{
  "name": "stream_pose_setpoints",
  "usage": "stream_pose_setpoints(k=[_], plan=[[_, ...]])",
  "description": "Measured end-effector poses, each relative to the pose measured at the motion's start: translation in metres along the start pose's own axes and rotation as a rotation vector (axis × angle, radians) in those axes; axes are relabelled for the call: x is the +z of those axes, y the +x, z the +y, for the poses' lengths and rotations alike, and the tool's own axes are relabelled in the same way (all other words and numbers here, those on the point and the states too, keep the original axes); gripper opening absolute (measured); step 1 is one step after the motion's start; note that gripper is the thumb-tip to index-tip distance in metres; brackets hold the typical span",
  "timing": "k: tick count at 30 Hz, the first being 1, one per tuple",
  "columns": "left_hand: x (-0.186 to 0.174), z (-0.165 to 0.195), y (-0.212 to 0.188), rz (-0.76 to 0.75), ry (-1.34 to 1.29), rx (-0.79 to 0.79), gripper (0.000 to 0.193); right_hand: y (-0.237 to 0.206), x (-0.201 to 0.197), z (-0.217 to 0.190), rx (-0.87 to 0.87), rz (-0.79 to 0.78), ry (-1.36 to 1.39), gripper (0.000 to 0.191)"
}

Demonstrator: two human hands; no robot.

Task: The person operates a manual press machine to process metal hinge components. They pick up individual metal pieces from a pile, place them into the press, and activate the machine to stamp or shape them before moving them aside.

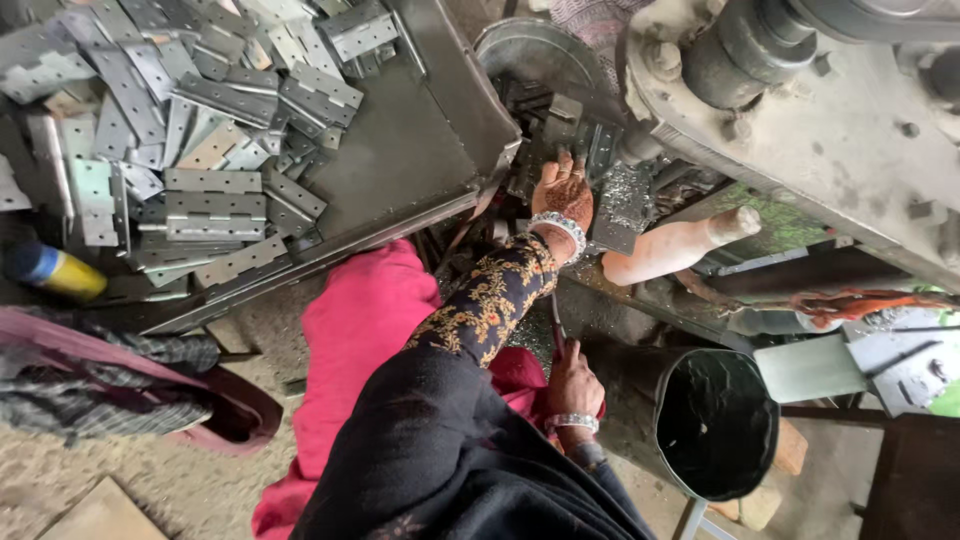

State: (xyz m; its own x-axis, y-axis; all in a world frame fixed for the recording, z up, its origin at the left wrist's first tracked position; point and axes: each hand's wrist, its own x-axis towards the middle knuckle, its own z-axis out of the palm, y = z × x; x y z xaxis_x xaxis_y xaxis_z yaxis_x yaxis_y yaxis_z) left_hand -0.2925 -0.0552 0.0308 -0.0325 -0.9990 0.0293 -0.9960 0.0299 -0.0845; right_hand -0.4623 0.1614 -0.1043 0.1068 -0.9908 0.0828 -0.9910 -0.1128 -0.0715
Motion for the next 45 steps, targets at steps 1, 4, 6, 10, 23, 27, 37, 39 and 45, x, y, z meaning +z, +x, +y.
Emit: stream_pose_setpoints(k=[1,4,6,10,23,27,37,39,45], plan=[[0.003,0.005,0.004,0.016,0.018,0.027,0.04,0.004,-0.008,0.003,0.004,-0.042,0.032,0.02],[0.018,0.011,-0.001,0.088,-0.018,-0.052,0.041,0.036,-0.046,0.012,-0.08,-0.009,-0.349,0.027],[0.03,0.008,-0.016,0.195,-0.114,0.01,0.056,0.063,-0.073,0.015,-0.231,0.076,-0.435,0.027],[0.057,-0.028,-0.077,0.742,-0.037,0.267,0.03,0.097,-0.107,0.008,-0.462,0.317,-0.467,0.026],[-0.001,0.037,-0.028,0.429,-0.218,-0.01,0.017,0.094,-0.142,-0.014,-0.236,-0.103,-0.329,0.028],[0.024,0.009,-0.068,0.411,-0.232,0.006,0.022,0.088,-0.125,-0.012,-0.208,-0.101,-0.303,0.027],[0.007,0.014,-0.038,0.218,-0.131,0.047,0.026,0.045,-0.068,0.009,-0.262,0.096,-0.428,0.038],[0.008,0.012,-0.036,0.211,-0.137,0.039,0.025,0.02,-0.044,0.0,-0.07,0.07,-0.28,0.035],[0.007,0.011,-0.058,0.263,-0.042,0.024,0.024,0.031,-0.019,0.024,-0.02,-0.042,-0.141,0.041]])
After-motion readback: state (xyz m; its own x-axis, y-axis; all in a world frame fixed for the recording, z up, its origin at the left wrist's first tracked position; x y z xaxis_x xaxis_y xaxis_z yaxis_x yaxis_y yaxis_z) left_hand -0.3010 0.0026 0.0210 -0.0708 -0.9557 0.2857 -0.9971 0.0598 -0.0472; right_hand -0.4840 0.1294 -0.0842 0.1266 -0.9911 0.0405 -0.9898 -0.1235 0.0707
